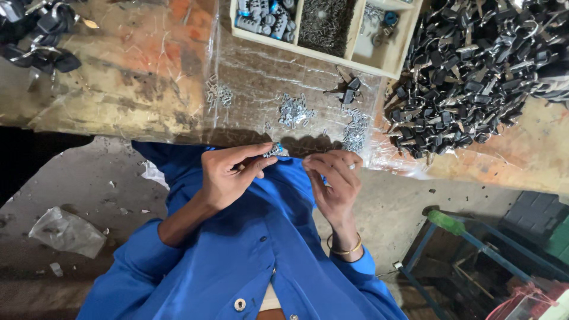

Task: The person sits at a workbench assembling padlock lock cores. They pick small pin components from a compartment tray, insert them one at a time into a lock cylinder held in their hands, and place finished cylinders with the pile of padlocks on the table.

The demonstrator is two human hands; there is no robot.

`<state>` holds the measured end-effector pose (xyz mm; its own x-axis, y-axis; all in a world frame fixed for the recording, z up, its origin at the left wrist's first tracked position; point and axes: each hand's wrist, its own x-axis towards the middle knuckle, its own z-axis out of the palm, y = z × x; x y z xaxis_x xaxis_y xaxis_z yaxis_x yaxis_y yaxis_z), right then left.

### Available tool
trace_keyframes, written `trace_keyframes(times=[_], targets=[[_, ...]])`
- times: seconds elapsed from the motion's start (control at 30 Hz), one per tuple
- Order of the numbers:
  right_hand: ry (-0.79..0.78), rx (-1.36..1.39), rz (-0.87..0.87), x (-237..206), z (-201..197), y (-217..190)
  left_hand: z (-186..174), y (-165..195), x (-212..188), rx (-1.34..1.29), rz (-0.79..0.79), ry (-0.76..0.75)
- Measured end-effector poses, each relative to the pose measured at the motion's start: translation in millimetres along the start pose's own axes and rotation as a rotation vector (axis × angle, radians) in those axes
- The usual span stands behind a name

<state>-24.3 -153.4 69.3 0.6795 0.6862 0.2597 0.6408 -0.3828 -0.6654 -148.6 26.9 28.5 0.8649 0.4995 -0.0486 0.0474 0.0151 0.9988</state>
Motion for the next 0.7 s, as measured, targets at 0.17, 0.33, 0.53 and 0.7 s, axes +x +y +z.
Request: trace_keyframes(times=[0.17, 0.33, 0.53, 0.7], targets=[[0.003, 0.161, 0.082, 9.0, 16.7, -12.7, 0.5, -4.2, 0.8, -0.009, 0.061, -0.005], [0.024, 0.378, 0.324, 7.5, 26.2, -18.9, -0.9, -8.1, -0.4, 0.067, 0.073, -0.003], [0.052, 0.436, 0.289, 9.9, 34.5, -20.5, -1.9, -6.2, -0.3, 0.194, 0.161, -0.013], [0.014, 0.049, 0.065, 8.9, 25.4, -27.8, -7.7, -3.7, 0.6, 0.352, 0.423, -0.014]])
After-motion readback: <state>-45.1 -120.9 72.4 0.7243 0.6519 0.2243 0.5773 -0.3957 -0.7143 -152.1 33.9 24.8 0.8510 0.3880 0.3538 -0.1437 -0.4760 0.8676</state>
